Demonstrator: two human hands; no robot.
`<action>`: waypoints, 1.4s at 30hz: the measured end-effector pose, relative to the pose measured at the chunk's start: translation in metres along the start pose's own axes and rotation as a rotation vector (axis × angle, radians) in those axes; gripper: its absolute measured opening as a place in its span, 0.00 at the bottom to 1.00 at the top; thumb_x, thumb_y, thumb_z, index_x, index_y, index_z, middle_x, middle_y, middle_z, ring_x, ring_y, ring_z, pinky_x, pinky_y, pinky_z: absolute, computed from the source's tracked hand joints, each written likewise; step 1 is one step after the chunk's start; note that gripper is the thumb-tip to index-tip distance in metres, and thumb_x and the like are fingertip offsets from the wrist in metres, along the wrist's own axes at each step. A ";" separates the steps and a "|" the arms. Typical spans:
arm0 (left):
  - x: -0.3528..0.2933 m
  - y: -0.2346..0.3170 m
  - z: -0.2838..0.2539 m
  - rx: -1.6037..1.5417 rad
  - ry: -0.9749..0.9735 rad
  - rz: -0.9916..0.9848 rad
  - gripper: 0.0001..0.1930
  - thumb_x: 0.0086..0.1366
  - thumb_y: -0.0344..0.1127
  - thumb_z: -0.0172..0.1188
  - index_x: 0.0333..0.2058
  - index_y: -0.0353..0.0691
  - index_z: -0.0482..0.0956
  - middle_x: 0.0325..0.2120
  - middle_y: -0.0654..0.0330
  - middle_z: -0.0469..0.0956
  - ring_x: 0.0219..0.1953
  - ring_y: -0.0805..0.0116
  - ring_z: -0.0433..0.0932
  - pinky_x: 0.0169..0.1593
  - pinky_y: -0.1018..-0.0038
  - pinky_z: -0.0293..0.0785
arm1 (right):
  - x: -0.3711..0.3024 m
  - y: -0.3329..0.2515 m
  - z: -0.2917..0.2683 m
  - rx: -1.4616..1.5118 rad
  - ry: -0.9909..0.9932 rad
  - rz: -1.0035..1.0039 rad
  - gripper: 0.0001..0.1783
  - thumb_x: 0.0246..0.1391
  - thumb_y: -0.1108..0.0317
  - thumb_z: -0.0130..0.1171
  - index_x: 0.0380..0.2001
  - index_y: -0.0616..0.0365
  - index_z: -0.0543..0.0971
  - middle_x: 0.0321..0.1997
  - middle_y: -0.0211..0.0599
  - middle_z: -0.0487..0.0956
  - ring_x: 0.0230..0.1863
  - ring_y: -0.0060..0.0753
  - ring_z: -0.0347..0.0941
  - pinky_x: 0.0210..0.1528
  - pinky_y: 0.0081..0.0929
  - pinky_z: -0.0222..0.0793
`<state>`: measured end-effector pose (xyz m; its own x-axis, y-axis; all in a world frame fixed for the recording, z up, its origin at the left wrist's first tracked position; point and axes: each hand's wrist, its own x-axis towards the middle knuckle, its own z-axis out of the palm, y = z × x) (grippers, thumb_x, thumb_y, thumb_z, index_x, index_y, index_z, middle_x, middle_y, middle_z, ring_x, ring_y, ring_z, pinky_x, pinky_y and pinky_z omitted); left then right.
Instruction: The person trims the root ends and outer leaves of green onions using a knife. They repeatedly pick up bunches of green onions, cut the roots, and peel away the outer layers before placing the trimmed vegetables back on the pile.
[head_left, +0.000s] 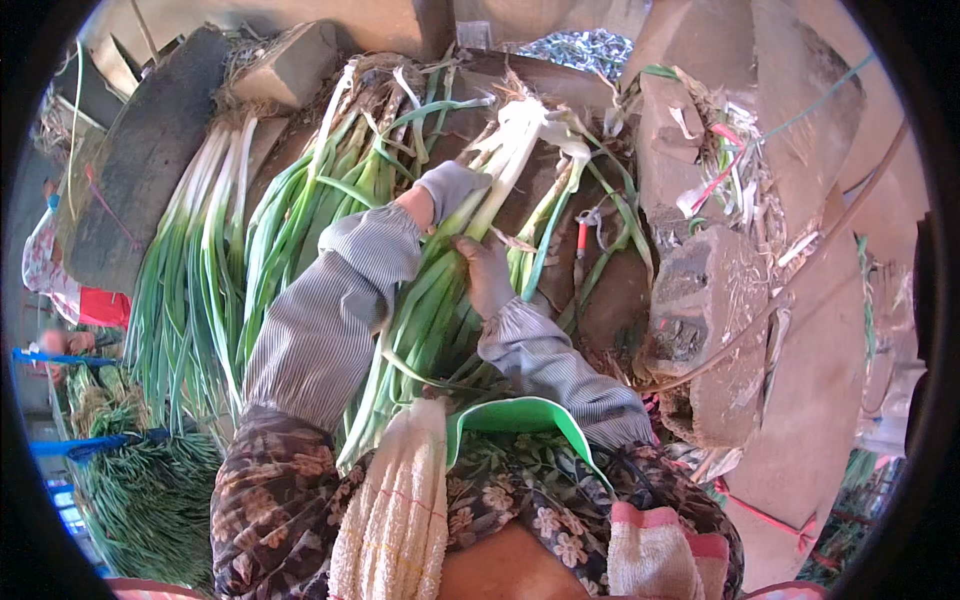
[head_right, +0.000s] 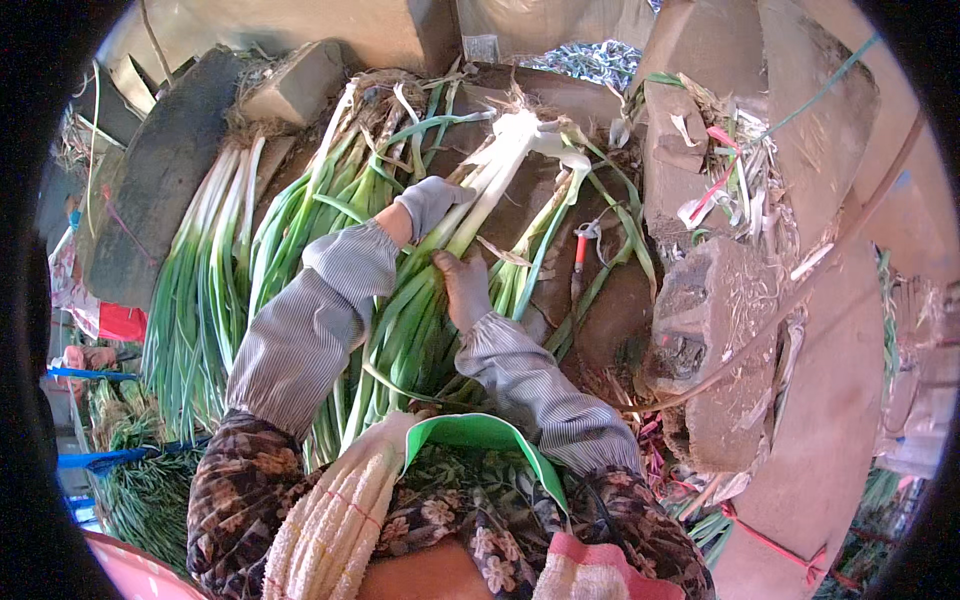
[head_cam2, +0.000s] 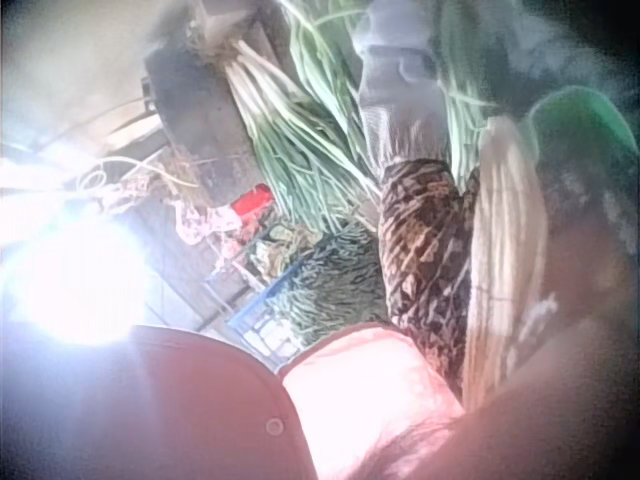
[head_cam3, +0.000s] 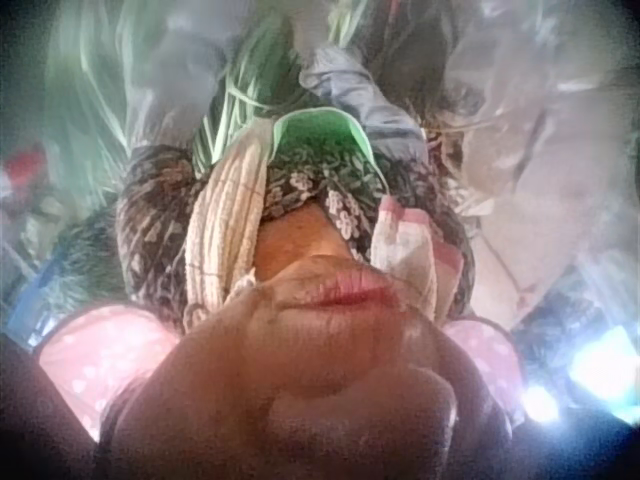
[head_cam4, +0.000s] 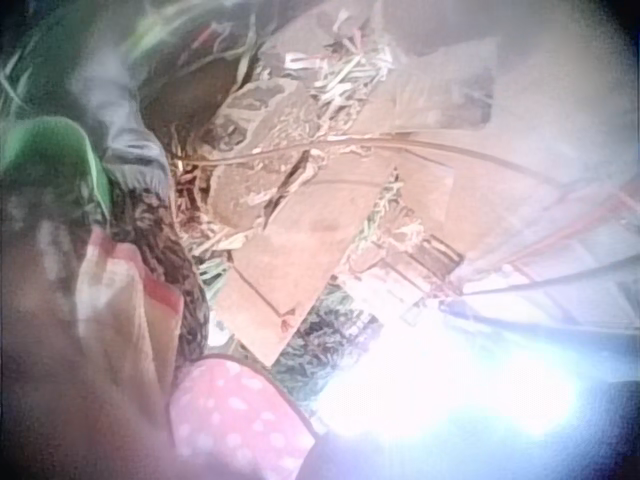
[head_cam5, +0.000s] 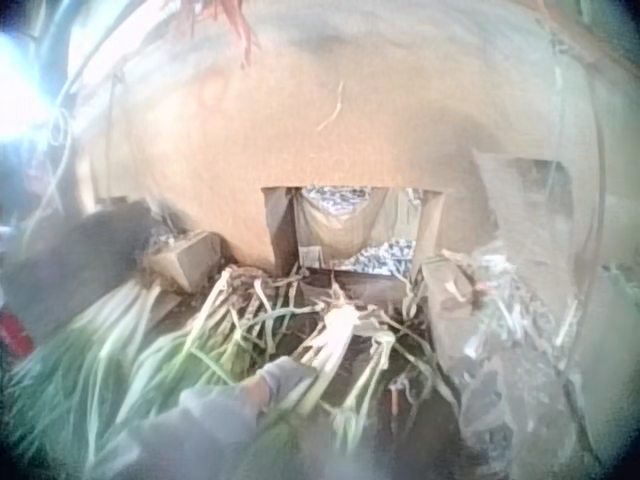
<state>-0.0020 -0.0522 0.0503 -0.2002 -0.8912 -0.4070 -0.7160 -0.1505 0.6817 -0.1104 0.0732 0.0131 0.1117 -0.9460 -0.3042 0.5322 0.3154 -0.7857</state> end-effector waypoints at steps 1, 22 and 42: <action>0.004 -0.008 -0.004 0.107 -0.007 0.167 0.21 0.63 0.49 0.58 0.38 0.33 0.82 0.26 0.53 0.81 0.26 0.65 0.79 0.34 0.71 0.75 | 0.001 0.011 0.007 0.010 -0.001 -0.048 0.20 0.51 0.76 0.56 0.48 0.65 0.68 0.41 0.38 0.76 0.37 0.29 0.74 0.38 0.26 0.73; -0.181 0.059 -0.076 0.133 -0.072 0.244 0.22 0.53 0.42 0.67 0.38 0.31 0.74 0.28 0.53 0.78 0.30 0.66 0.77 0.35 0.71 0.73 | 0.147 -0.198 -0.024 -1.685 0.457 -0.756 0.18 0.58 0.55 0.48 0.47 0.51 0.76 0.35 0.50 0.81 0.38 0.49 0.80 0.41 0.43 0.74; -0.276 -0.028 -0.076 -0.815 -0.556 0.209 0.40 0.44 0.48 0.69 0.49 0.22 0.66 0.20 0.56 0.75 0.18 0.69 0.76 0.20 0.76 0.73 | 0.051 -0.163 0.032 0.000 -0.802 -0.090 0.45 0.41 0.67 0.72 0.63 0.58 0.61 0.51 0.33 0.75 0.51 0.33 0.72 0.58 0.31 0.65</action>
<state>0.1240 0.1656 0.1895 -0.7018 -0.6383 -0.3163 0.0026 -0.4462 0.8949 -0.1644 -0.0284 0.1429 0.6368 -0.7328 0.2397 0.5676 0.2352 -0.7890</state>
